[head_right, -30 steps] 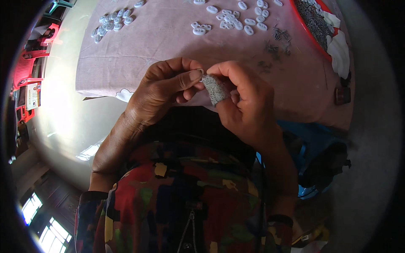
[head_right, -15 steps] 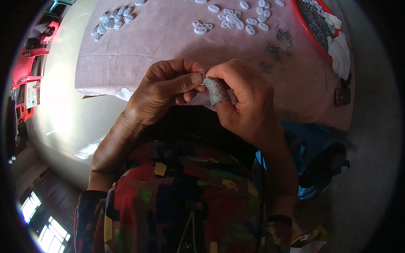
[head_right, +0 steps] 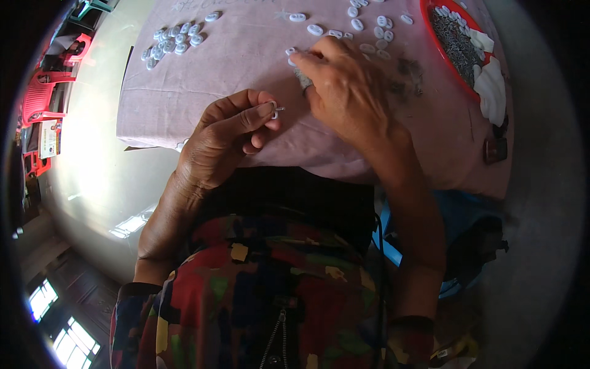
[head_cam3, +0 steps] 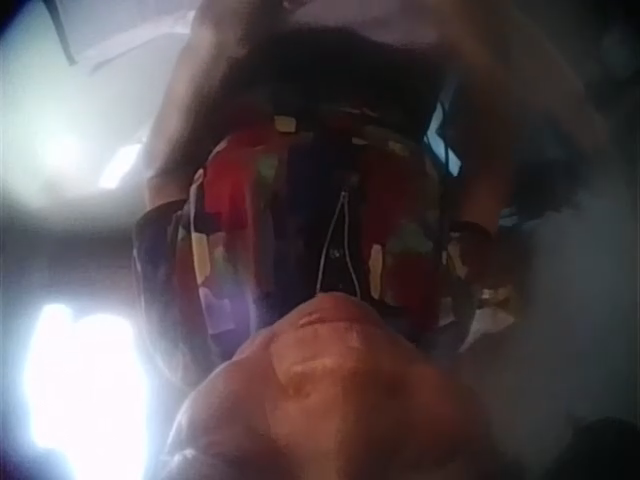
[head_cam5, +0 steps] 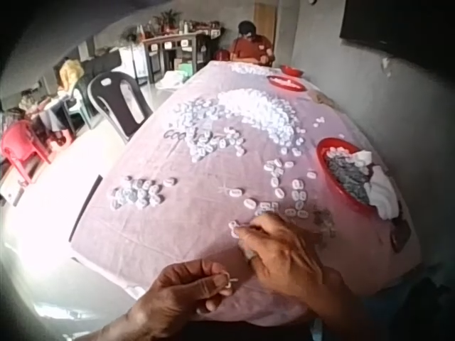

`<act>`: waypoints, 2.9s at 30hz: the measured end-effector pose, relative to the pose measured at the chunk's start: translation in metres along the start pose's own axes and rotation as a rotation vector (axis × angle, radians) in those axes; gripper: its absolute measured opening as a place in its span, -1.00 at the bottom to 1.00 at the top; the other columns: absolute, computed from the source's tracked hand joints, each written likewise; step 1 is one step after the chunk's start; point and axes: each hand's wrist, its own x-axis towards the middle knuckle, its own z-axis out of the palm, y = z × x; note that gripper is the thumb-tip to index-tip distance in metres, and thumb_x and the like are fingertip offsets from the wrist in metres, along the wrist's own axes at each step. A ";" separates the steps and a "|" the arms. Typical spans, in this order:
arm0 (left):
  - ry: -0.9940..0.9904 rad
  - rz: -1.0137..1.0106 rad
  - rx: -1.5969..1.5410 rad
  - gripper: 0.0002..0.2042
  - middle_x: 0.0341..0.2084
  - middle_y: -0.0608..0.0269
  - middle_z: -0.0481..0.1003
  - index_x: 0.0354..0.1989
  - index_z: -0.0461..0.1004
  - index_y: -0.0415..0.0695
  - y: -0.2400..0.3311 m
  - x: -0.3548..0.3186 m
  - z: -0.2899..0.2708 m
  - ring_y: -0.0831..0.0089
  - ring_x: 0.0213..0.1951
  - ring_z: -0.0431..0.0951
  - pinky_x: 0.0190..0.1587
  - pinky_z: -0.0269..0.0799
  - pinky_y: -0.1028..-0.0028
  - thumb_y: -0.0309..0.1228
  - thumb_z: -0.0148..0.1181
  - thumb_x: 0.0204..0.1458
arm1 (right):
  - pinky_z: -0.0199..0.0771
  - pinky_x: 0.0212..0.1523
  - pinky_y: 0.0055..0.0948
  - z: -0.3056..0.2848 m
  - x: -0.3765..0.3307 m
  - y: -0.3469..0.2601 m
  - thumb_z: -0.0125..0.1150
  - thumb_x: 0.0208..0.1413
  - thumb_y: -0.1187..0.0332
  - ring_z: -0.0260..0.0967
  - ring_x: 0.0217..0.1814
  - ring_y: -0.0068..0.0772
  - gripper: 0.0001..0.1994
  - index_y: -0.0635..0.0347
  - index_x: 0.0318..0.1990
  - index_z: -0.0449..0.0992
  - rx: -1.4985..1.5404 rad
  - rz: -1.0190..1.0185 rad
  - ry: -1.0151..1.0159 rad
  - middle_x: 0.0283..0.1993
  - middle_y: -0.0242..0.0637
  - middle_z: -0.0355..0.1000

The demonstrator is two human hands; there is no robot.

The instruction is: The person assembles small fasteners by picking up plastic pieces and metal screws and inserting the screws into the plastic pieces by hand.

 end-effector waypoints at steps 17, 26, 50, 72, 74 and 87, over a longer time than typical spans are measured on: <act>-0.058 0.033 -0.017 -0.82 -0.38 0.30 0.56 -0.13 0.49 -0.19 -0.006 0.005 -0.008 0.68 -0.45 0.46 -0.38 0.33 0.67 -0.40 0.20 0.15 | 0.46 -0.20 -0.23 -0.009 -0.031 -0.004 0.20 -0.14 0.56 0.46 -0.21 -0.12 -0.71 0.20 -0.17 0.54 0.094 0.142 -0.042 -0.24 -0.19 0.46; -0.070 0.061 -0.003 -0.84 -0.38 0.32 0.55 -0.15 0.51 -0.20 -0.004 0.006 -0.008 0.68 -0.44 0.46 -0.37 0.34 0.67 -0.40 0.20 0.15 | 0.44 -0.22 -0.21 -0.053 -0.030 -0.027 0.18 -0.19 0.61 0.45 -0.18 -0.12 -0.72 0.18 -0.24 0.46 -0.034 0.143 -0.207 -0.26 -0.20 0.44; -0.036 0.208 0.170 -0.87 -0.43 0.38 0.53 -0.22 0.51 -0.15 -0.014 0.001 0.004 0.71 -0.48 0.38 -0.40 0.26 0.69 -0.38 0.21 0.13 | 0.38 -0.12 -0.64 -0.029 -0.054 -0.035 0.15 0.06 0.62 0.36 -0.20 -0.68 -0.76 0.34 -0.08 0.51 0.908 0.612 -0.055 -0.26 -0.40 0.47; -0.033 0.222 0.275 -0.86 -0.43 0.36 0.54 -0.22 0.51 -0.19 -0.017 0.000 0.009 0.72 -0.51 0.40 -0.42 0.30 0.71 -0.40 0.23 0.12 | 0.39 0.02 -0.58 -0.029 -0.053 -0.042 -0.02 0.00 0.73 0.40 -0.08 -0.59 -0.67 0.41 -0.05 0.49 1.076 0.637 -0.053 -0.15 -0.30 0.48; -0.031 0.235 0.282 -0.86 -0.43 0.36 0.54 -0.22 0.51 -0.18 -0.018 0.000 0.009 0.71 -0.51 0.40 -0.42 0.29 0.71 -0.40 0.24 0.12 | 0.39 0.02 -0.58 -0.029 -0.053 -0.042 -0.02 -0.01 0.74 0.40 -0.08 -0.59 -0.66 0.41 -0.06 0.49 1.071 0.635 -0.058 -0.15 -0.30 0.48; -0.035 0.241 0.261 -0.85 -0.44 0.36 0.54 -0.22 0.52 -0.17 -0.016 0.000 0.009 0.72 -0.52 0.39 -0.42 0.28 0.72 -0.39 0.24 0.11 | 0.40 -0.02 -0.60 -0.030 -0.052 -0.040 -0.01 0.00 0.71 0.41 -0.11 -0.61 -0.69 0.40 -0.07 0.51 1.035 0.603 -0.069 -0.18 -0.31 0.49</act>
